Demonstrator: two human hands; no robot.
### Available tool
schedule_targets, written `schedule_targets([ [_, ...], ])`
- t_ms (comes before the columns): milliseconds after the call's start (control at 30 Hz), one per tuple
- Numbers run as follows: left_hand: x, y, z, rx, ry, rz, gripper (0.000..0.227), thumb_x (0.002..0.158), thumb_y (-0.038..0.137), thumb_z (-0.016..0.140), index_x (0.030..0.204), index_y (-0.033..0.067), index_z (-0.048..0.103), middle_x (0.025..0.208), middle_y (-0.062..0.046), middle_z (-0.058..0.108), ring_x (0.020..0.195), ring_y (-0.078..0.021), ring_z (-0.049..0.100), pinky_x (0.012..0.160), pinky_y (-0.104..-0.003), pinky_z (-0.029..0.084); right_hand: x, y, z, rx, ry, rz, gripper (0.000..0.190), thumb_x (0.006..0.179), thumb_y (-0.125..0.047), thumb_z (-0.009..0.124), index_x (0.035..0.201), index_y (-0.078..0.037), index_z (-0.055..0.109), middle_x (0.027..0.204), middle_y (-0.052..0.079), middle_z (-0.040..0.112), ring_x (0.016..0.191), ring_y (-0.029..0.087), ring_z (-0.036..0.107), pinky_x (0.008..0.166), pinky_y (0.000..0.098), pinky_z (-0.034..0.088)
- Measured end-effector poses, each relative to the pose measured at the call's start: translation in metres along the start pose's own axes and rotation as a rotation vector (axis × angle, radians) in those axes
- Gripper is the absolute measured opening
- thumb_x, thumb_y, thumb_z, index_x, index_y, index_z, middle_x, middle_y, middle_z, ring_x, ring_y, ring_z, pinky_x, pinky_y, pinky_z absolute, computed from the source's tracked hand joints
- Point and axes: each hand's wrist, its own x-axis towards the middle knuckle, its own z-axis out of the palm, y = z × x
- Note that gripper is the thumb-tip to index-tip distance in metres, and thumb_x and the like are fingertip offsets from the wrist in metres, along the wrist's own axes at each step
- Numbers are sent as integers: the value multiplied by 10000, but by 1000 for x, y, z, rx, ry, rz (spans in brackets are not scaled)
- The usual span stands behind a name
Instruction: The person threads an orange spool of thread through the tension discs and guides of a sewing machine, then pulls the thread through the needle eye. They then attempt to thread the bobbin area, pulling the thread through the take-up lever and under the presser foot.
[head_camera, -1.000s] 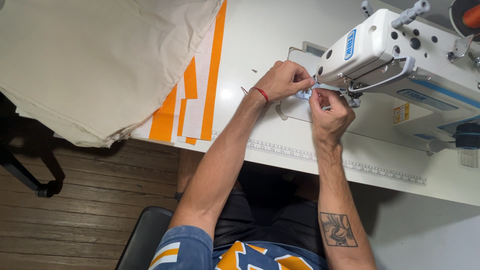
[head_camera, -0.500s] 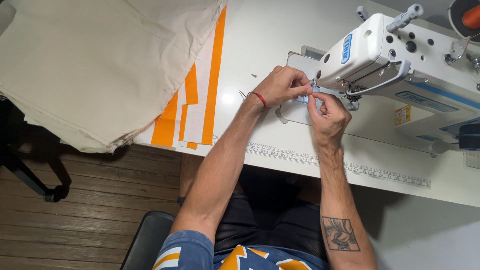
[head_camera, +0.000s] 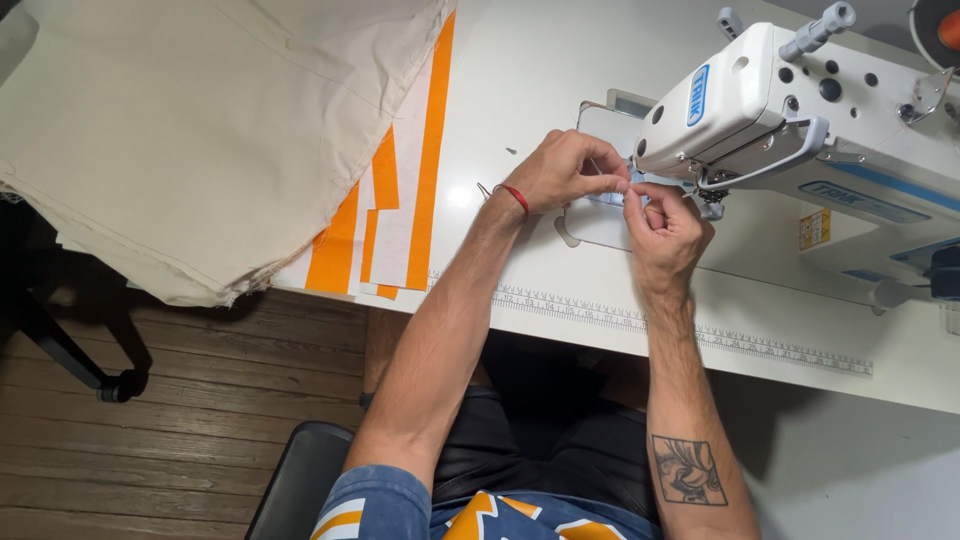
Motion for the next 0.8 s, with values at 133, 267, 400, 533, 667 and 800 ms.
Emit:
schedule_targets([
  [133, -2, -6, 2, 10, 6, 6, 122, 942, 245, 833, 931, 123, 829, 790, -90, 800, 722, -162, 772, 688, -299, 618, 1, -8, -3, 17, -3, 23, 98, 987, -18, 888, 1046, -91, 863, 574, 10, 385, 593, 162, 487, 703, 327, 521],
  [267, -11, -17, 14, 18, -16, 110, 168, 1006, 300, 764, 956, 142, 793, 827, -80, 780, 770, -216, 754, 748, -389, 613, -6, -22, -8, -17, -26, -43, 67, 995, -20, 883, 1027, -67, 849, 550, 19, 391, 542, 173, 482, 632, 337, 508],
  [400, -41, -9, 31, -29, 88, 142, 195, 1019, 300, 732, 934, 126, 751, 793, -63, 741, 779, -207, 733, 772, -389, 616, -20, -50, -16, -30, 0, -58, 77, 970, 16, 868, 998, -50, 844, 534, -14, 440, 520, 135, 463, 592, 303, 485],
  [533, -81, 36, 35, -59, 133, 102, 197, 1054, 283, 693, 976, 114, 758, 822, -57, 739, 807, -194, 727, 811, -369, 626, -27, -86, -28, 49, -6, -38, 72, 977, 27, 845, 1013, -35, 842, 529, -17, 448, 505, 134, 450, 581, 290, 473],
  [667, -101, 59, 47, -185, 284, 84, 94, 1001, 214, 753, 985, 122, 764, 831, -34, 734, 819, -160, 714, 606, -298, 584, -25, -113, -44, 220, 21, -53, 113, 881, 62, 889, 957, -10, 846, 553, -24, 344, 479, 104, 376, 501, 297, 417],
  [800, -111, 103, 49, -298, 350, 67, 54, 989, 170, 788, 1023, 128, 791, 885, -25, 748, 840, -135, 700, 571, -246, 580, -20, -124, -62, 400, 70, -18, 136, 829, 83, 886, 943, 44, 823, 542, -40, 306, 465, 74, 314, 460, 274, 388],
])
